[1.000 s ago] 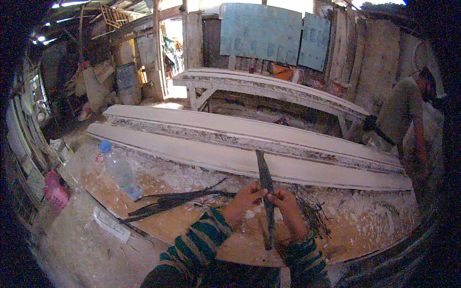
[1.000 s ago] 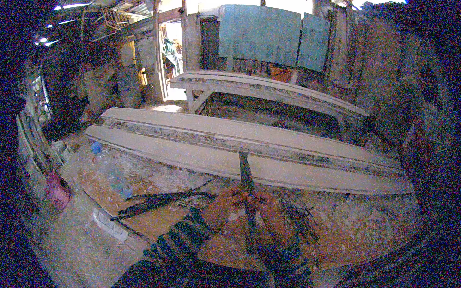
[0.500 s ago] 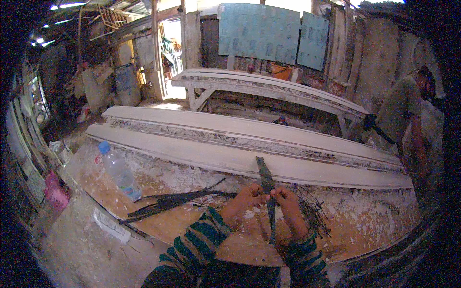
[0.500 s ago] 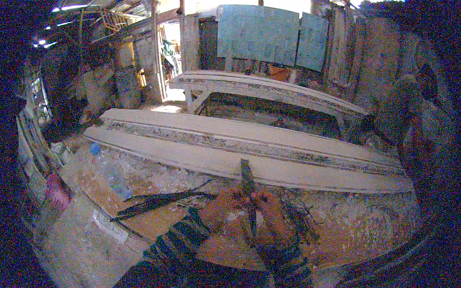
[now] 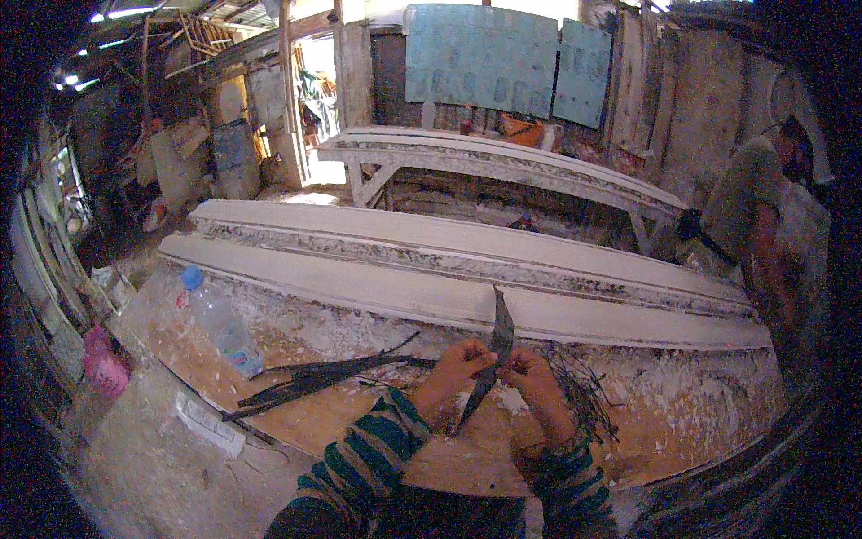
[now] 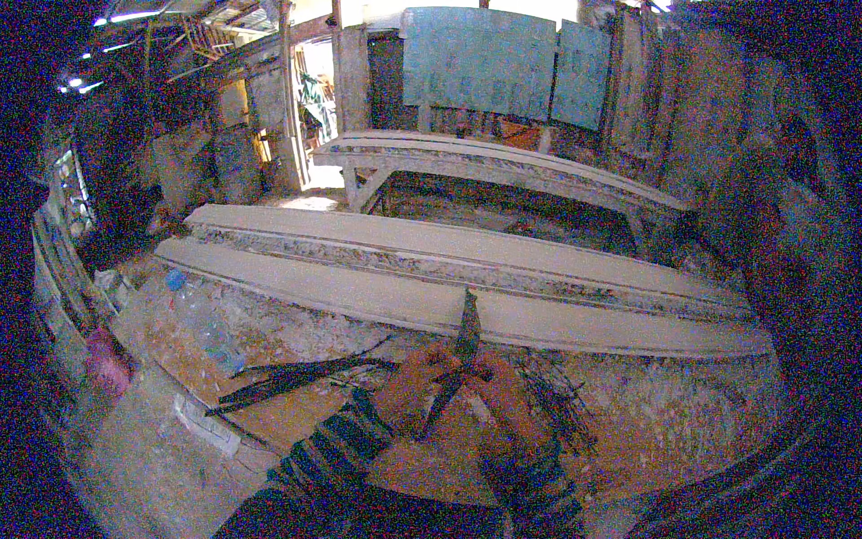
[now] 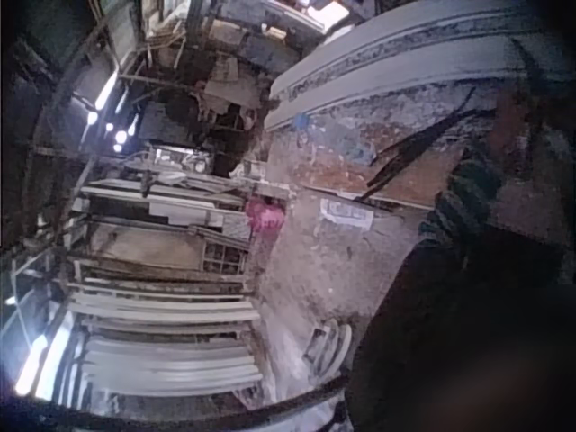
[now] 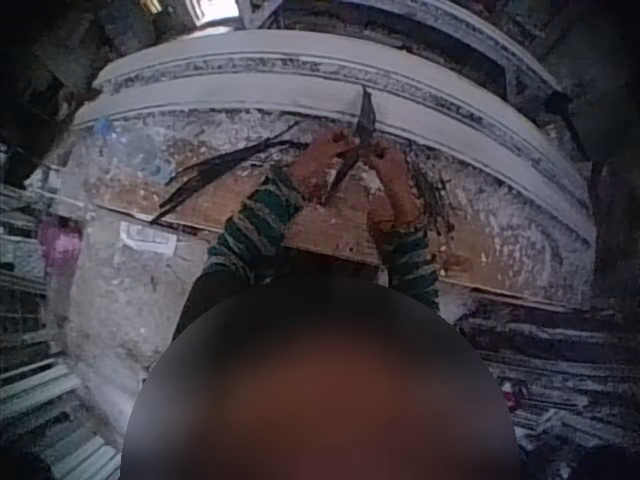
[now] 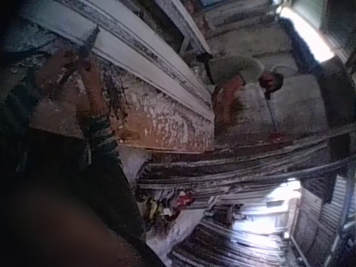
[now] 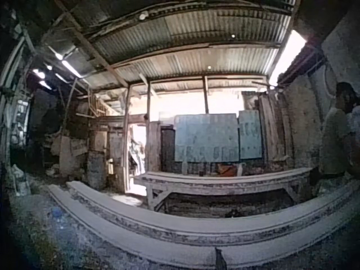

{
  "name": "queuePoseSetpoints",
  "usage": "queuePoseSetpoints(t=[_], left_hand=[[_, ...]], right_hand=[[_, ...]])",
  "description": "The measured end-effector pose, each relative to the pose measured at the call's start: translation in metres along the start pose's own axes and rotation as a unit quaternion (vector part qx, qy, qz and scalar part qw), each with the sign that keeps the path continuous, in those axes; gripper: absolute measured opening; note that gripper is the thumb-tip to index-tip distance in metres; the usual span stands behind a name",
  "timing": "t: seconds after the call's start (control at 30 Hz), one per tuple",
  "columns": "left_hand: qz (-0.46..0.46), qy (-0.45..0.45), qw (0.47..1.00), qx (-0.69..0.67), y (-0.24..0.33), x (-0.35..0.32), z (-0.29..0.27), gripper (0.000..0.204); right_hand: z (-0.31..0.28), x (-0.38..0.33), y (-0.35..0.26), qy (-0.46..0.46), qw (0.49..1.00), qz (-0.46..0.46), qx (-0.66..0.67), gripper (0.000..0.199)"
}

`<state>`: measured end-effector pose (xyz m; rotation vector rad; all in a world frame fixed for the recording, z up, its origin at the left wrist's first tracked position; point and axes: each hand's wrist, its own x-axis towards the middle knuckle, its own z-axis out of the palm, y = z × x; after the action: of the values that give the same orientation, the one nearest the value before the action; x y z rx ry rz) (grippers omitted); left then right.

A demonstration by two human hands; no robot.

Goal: The person repeatedly picks up and tears thin black strips by hand, accumulating a small pile on the workbench. A coworker in the background scrapes and wipes long white wooden moldings with a tool and cloth.

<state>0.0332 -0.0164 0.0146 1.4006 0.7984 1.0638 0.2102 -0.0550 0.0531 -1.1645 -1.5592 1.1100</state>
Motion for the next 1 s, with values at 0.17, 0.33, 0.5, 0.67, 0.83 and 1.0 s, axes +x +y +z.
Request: queuePoseSetpoints(t=[0.17, 0.33, 0.5, 0.67, 0.83, 1.0], left_hand=[[0.056, 0.023, 0.998, -0.032, -0.003, 0.002, 0.000, 0.020], [0.021, 0.022, 0.998, -0.062, 0.009, -0.002, 0.002, 0.020], [0.019, -0.035, 0.999, 0.019, 0.018, -0.006, 0.004, 0.020], [-0.013, -0.036, 0.999, -0.027, 0.015, -0.009, 0.004, 0.020], [0.008, -0.018, 0.998, -0.054, 0.016, -0.007, 0.005, 0.020], [0.008, 0.042, 0.999, 0.030, 0.017, -0.009, 0.005, 0.024]], right_hand=[[0.003, -0.009, -0.017, 0.038, 0.998, 0.007, 0.053, 0.021], [0.006, -0.014, -0.028, 0.045, 0.991, 0.023, 0.127, 0.027], [-0.001, -0.007, -0.018, 0.067, 0.985, 0.010, 0.157, 0.028], [-0.001, -0.005, -0.015, 0.077, 0.978, 0.018, 0.195, 0.028], [0.004, -0.006, -0.012, 0.027, 0.999, 0.007, 0.025, 0.023], [0.002, -0.002, -0.007, 0.012, 1.000, -0.007, 0.006, 0.022]])
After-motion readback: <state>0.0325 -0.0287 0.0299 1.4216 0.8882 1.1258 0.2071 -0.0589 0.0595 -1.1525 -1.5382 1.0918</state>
